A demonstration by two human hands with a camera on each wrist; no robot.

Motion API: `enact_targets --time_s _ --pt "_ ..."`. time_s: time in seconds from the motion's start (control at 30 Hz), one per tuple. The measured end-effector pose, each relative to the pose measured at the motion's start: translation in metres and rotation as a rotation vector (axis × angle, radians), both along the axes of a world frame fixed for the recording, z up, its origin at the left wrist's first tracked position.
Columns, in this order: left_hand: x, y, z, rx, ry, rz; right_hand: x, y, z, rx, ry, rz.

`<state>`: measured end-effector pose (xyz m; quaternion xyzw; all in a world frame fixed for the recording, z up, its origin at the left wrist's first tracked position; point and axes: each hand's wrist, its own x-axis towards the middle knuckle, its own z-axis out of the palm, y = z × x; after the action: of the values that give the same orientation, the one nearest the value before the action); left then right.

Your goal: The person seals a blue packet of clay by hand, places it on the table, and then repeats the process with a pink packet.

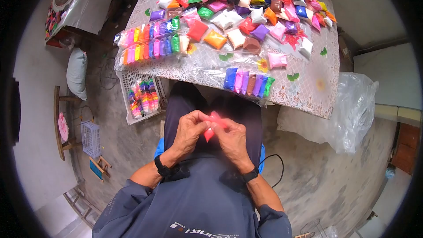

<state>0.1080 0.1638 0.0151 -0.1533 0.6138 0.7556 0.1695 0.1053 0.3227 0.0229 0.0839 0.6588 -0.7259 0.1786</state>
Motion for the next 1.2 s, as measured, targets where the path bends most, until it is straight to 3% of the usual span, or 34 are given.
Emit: enact_targets --time_s 0.4,0.57,0.83,1.2 --pt "0.005 -0.001 0.011 -0.050 0.029 -0.048 -0.007 -0.003 -0.011 0.014 0.010 -0.002" --pt "0.004 -0.005 0.002 0.062 0.016 -0.028 -0.004 0.000 -0.003 -0.035 -0.025 -0.018" --pt "0.008 -0.003 0.013 0.075 0.018 -0.042 0.000 0.000 0.012 -0.347 -0.211 -0.060" --pt "0.003 -0.003 0.016 0.067 0.028 -0.085 -0.004 0.004 0.015 -0.205 -0.122 0.066"
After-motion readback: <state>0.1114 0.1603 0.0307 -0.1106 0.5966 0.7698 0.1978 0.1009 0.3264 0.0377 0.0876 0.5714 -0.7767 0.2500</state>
